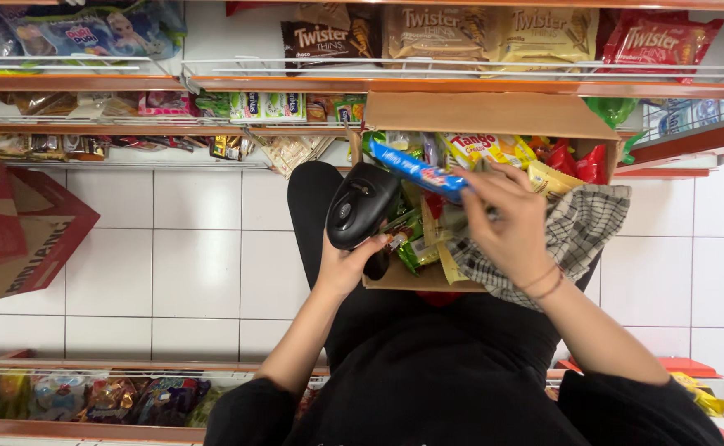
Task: The person sits on the floor in a store aisle and restocks snack items onto a shelf. They pick up various packaged snacks from a cardboard box, wipe them with a cloth, scan the barcodes with a handheld scanner, and place them on the shelf.
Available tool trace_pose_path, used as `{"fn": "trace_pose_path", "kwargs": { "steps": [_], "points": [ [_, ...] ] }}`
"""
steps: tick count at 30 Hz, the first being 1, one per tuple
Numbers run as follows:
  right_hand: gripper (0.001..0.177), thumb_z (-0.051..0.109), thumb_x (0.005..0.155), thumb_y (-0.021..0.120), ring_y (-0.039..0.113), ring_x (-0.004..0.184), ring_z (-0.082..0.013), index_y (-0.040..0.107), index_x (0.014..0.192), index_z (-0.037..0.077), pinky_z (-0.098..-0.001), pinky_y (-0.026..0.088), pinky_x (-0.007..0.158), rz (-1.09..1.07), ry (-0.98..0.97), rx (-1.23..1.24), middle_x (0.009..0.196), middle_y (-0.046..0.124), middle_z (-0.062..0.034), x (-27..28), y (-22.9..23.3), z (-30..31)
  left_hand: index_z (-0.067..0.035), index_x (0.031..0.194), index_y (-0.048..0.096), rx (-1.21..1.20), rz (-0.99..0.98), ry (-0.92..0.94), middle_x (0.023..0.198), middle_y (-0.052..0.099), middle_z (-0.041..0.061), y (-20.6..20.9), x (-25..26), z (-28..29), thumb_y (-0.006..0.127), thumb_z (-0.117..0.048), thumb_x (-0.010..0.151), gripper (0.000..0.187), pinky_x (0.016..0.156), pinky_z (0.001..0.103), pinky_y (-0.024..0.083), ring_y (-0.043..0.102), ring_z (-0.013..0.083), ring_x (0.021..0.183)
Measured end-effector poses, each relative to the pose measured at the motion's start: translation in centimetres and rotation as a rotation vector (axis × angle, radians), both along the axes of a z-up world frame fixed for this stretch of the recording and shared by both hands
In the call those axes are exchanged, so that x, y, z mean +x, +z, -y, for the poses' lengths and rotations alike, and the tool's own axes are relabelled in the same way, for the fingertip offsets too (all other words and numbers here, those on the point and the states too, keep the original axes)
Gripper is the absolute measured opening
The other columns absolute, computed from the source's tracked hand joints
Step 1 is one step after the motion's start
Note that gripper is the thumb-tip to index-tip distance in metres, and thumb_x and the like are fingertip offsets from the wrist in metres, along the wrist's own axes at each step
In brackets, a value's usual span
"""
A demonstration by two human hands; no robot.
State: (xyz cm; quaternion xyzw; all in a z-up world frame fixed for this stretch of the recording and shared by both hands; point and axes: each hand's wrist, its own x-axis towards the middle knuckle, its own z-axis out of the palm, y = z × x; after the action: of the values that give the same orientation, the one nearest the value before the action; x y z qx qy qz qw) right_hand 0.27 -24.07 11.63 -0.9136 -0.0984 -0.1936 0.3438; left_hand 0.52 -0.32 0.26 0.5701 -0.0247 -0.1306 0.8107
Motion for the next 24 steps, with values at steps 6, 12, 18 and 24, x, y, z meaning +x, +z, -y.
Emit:
{"fn": "trace_pose_path", "kwargs": {
  "steps": [6, 12, 18, 24],
  "points": [
    [0.025, 0.003, 0.102, 0.061, 0.053, 0.079, -0.0007, 0.071, 0.125, -0.001, -0.0166, 0.043, 0.072, -0.218, -0.254, 0.629, 0.092, 0.066, 0.0051, -1.7, 0.2, 3.0, 0.002, 0.138, 0.056, -0.133, 0.026, -0.187, 0.116, 0.067, 0.010, 1.3, 1.2, 0.4, 0.082, 0.004, 0.078, 0.065, 0.094, 0.034, 0.053, 0.066, 0.0186, 0.104],
    [0.016, 0.005, 0.114, 0.059, 0.057, 0.091, -0.0036, 0.066, 0.107, -0.008, -0.0166, 0.041, 0.074, -0.025, -0.303, 0.601, 0.086, 0.059, 0.0036, -2.7, -0.7, 5.6, 0.001, 0.146, 0.050, -0.391, 0.021, -0.358, 0.140, 0.062, 0.018, 4.5, 1.5, 2.2, 0.075, -0.001, 0.079, 0.072, 0.110, 0.047, 0.052, 0.067, 0.0330, 0.123],
    [0.033, 0.004, 0.108, 0.055, 0.053, 0.085, -0.0028, 0.061, 0.140, 0.000, -0.0152, 0.042, 0.068, -0.150, -0.278, 0.961, 0.106, 0.063, 0.0000, -3.3, -1.0, 6.2, 0.003, 0.149, 0.048, -0.387, 0.080, -0.372, 0.143, 0.061, 0.019, 7.2, 0.9, 4.2, 0.074, 0.000, 0.084, 0.070, 0.113, 0.049, 0.053, 0.067, 0.0350, 0.125],
    [0.059, -0.006, 0.093, 0.062, 0.068, 0.105, -0.0146, 0.041, 0.148, 0.003, -0.0293, 0.059, 0.081, -0.257, -0.055, 1.130, 0.125, 0.065, -0.0070, -4.4, -1.6, 7.7, -0.001, 0.124, 0.057, 0.138, 0.506, -0.278, 0.134, 0.050, 0.025, 10.8, 1.5, 5.3, 0.079, -0.004, 0.073, 0.055, 0.105, 0.046, 0.048, 0.060, 0.0391, 0.118]
  ]
}}
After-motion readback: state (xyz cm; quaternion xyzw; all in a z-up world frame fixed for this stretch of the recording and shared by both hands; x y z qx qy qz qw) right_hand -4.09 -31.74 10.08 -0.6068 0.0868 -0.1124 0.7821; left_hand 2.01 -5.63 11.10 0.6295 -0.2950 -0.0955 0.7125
